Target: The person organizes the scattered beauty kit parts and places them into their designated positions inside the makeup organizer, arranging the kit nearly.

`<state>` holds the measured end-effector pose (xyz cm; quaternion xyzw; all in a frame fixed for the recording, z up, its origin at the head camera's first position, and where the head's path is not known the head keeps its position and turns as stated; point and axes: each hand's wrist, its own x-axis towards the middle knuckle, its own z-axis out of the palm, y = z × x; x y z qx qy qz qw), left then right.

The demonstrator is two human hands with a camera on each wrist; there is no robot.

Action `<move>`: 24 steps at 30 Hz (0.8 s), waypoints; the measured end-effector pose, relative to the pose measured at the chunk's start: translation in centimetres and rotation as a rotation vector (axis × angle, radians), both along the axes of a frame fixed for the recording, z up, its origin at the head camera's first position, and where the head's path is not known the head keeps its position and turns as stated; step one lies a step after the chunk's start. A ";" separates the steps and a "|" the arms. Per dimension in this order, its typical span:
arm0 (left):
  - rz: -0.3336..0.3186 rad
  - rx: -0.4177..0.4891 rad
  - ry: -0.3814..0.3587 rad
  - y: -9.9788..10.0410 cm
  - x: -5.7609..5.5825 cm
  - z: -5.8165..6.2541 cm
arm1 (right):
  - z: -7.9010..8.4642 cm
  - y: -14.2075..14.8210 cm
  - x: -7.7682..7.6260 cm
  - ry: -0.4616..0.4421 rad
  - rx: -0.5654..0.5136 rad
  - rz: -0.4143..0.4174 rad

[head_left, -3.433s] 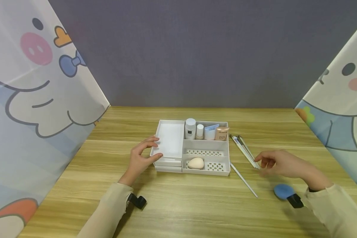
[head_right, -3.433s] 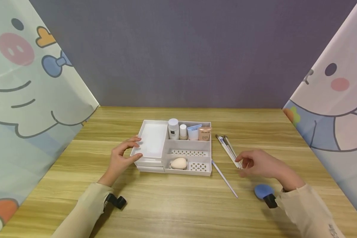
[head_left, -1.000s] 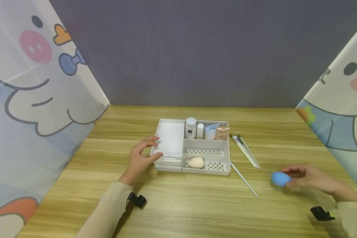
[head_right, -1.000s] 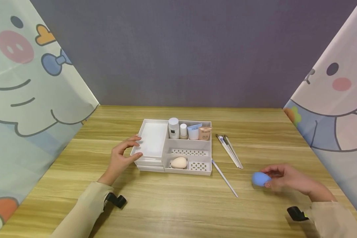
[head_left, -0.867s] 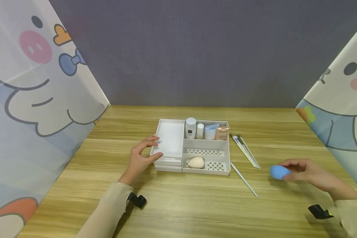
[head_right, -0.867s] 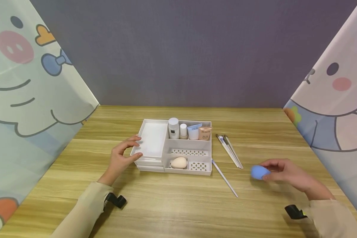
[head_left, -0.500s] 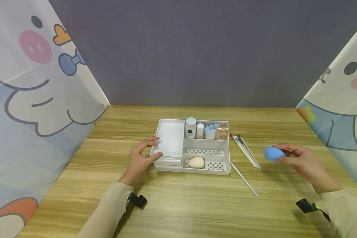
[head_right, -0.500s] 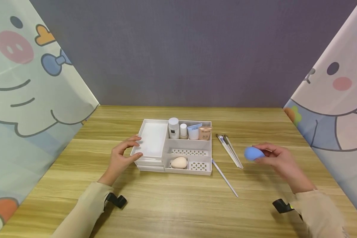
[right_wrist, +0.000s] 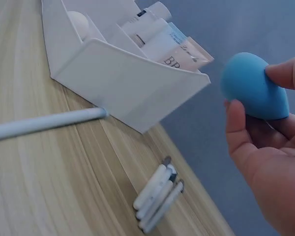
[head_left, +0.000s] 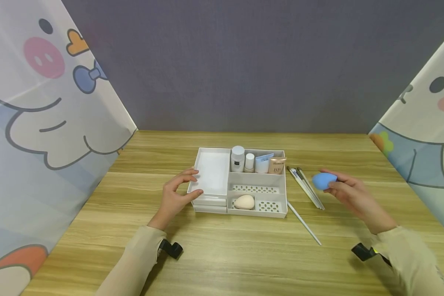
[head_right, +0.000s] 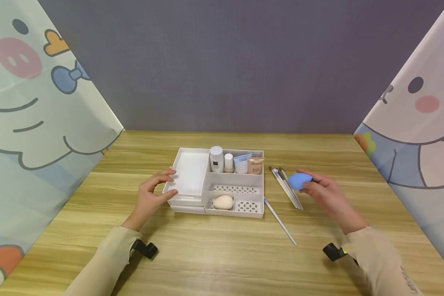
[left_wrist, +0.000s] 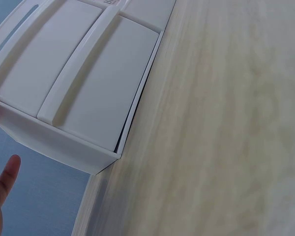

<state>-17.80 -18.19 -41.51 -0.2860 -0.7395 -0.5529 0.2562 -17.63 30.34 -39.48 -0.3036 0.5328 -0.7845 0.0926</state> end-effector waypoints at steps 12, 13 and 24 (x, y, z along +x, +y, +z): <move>0.001 -0.020 -0.005 0.8 1.7 2.8 | 0.1 -2.7 -0.8 -0.013 -0.075 0.311; 0.004 -0.022 -0.007 0.8 1.7 2.8 | 0.0 -2.9 -0.8 -0.019 -0.078 0.309; -0.002 -0.024 0.004 0.8 1.6 2.7 | -0.2 -5.3 -0.4 -0.026 -0.016 -0.064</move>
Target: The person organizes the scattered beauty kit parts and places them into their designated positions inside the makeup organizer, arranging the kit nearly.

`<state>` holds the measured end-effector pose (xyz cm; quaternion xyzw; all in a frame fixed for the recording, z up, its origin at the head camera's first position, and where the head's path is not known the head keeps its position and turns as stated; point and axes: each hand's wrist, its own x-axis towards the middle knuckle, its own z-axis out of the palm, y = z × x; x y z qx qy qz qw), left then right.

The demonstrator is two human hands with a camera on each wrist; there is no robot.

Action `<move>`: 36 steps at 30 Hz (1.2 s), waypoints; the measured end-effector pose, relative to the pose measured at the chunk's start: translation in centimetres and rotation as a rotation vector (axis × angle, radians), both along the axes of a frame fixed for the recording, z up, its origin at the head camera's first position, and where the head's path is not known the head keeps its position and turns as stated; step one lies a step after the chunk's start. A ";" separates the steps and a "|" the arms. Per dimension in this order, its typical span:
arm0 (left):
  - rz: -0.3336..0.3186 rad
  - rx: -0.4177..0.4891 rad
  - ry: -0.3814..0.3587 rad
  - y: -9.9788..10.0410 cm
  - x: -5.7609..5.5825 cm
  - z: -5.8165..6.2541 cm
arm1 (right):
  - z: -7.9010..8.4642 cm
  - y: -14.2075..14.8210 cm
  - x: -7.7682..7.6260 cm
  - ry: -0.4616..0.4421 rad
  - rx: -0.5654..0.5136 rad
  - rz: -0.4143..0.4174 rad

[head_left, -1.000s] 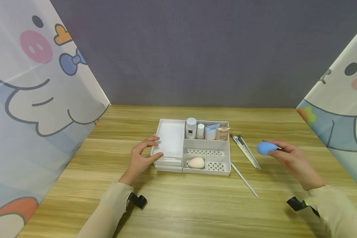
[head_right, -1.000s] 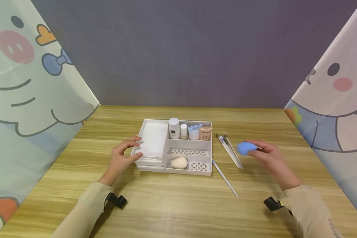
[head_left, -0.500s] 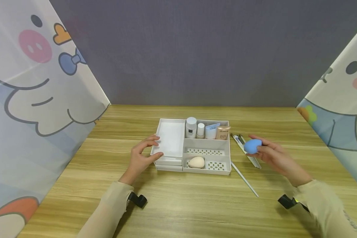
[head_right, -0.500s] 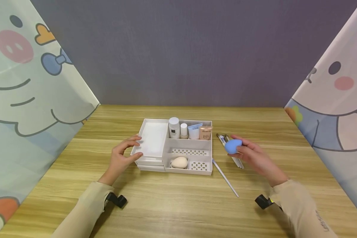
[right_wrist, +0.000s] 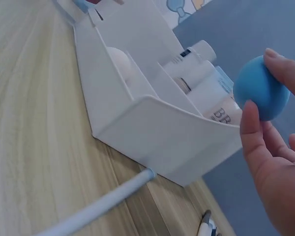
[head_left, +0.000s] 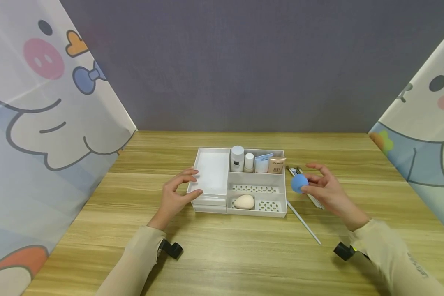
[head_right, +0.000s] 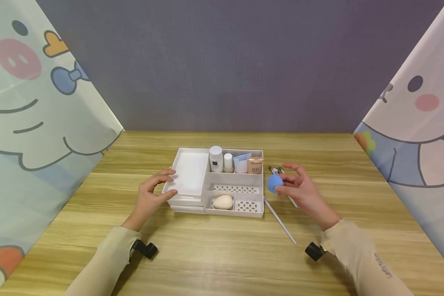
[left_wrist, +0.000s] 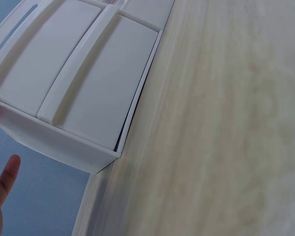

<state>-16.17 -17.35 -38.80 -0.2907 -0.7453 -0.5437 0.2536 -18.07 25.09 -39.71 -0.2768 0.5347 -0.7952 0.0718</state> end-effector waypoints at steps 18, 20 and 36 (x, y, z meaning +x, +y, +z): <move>-0.019 0.026 0.018 -1.1 -1.8 -2.9 | 0.7 -3.7 1.2 -0.004 0.532 -0.406; -0.019 0.026 0.020 -1.1 -1.8 -2.9 | 0.8 -4.0 1.3 -0.004 0.582 -0.419; -0.014 0.017 0.013 -1.1 -1.8 -2.8 | 0.0 -5.8 1.4 0.314 0.800 -0.486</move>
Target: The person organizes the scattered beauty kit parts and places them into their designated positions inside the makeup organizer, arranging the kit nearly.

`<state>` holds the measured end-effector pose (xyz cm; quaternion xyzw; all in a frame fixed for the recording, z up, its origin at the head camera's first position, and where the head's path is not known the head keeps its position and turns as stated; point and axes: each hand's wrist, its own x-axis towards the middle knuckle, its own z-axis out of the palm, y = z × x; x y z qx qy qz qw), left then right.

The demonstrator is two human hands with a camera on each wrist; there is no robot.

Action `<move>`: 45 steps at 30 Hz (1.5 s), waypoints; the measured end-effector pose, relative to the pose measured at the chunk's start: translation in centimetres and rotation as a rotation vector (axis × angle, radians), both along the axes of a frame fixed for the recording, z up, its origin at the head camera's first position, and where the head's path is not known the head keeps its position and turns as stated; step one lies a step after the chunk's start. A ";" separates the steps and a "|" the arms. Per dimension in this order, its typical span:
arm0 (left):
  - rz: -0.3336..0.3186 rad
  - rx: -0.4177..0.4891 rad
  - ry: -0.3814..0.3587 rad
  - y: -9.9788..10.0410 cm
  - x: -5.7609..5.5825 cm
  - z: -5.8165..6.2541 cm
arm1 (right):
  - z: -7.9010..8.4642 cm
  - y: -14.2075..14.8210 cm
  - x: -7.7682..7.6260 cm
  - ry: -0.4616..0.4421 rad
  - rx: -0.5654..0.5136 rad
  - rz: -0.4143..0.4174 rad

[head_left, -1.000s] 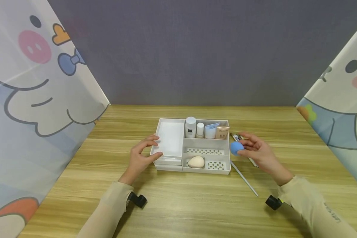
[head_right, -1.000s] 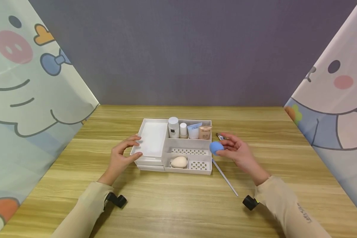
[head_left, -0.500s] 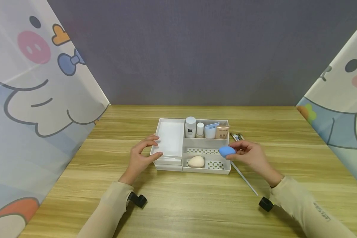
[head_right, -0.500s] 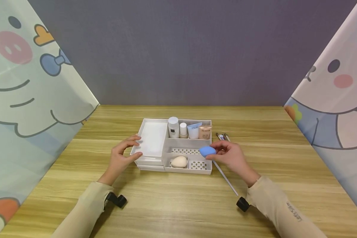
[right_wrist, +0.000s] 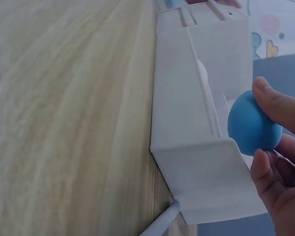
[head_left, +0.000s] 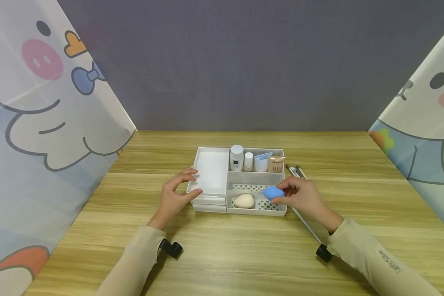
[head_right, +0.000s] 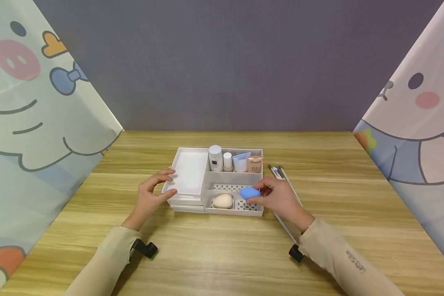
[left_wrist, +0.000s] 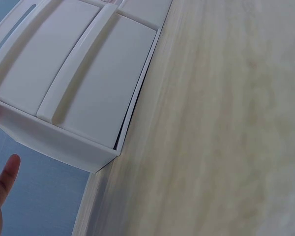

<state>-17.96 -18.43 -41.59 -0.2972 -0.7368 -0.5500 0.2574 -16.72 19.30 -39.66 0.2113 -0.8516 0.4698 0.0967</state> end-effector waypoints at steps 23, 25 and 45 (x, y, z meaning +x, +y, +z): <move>0.001 0.002 0.026 -0.1 -0.2 -0.4 | -0.5 -1.4 -0.2 0.452 0.364 0.177; -0.001 0.004 0.023 -0.1 -0.2 -0.3 | -0.3 -1.4 -0.2 0.437 0.403 0.176; -0.004 0.003 0.022 -0.1 -0.2 -0.5 | -0.6 -1.1 0.1 0.318 0.281 0.183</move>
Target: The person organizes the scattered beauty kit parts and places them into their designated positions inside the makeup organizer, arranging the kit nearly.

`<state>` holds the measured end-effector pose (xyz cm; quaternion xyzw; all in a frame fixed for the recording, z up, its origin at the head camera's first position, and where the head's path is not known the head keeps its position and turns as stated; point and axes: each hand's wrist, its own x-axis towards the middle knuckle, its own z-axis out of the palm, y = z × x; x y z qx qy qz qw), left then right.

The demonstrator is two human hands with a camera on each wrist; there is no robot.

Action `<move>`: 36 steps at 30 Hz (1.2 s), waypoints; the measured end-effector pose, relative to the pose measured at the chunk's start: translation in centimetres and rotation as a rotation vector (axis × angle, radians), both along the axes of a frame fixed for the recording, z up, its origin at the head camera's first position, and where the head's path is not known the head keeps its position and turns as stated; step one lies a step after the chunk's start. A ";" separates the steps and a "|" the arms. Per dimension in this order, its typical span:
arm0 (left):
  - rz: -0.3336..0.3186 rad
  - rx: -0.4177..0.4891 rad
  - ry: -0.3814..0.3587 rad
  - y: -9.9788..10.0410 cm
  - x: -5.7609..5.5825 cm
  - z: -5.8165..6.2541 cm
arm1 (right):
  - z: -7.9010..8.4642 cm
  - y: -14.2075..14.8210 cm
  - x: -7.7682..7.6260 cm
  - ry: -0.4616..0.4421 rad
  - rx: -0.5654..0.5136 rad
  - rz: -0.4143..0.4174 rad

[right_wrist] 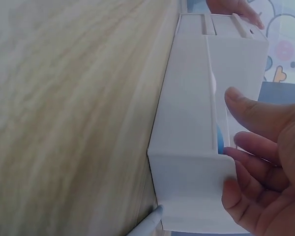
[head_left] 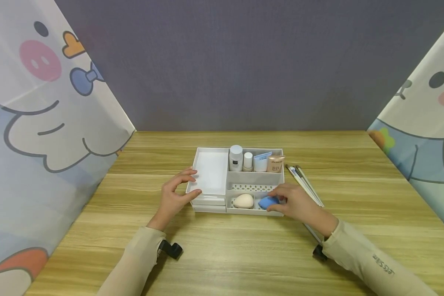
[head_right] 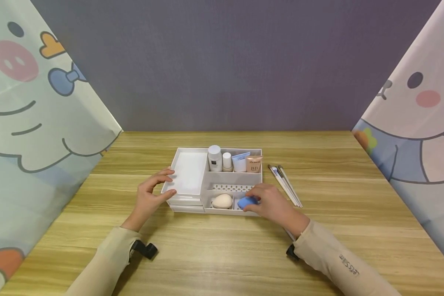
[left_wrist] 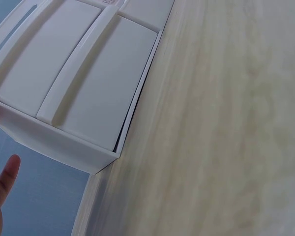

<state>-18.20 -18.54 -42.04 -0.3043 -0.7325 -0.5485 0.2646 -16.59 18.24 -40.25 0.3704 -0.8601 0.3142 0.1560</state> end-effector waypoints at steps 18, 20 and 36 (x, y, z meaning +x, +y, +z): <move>0.002 -0.003 -0.014 0.0 0.1 0.1 | 1.9 2.5 1.1 -0.128 -0.104 -0.146; 0.003 -0.003 -0.017 0.0 0.1 0.1 | 2.0 2.9 1.2 -0.145 -0.116 -0.165; 0.025 -0.008 -0.054 0.3 0.4 0.7 | 1.7 5.5 2.0 -0.378 -0.029 -0.272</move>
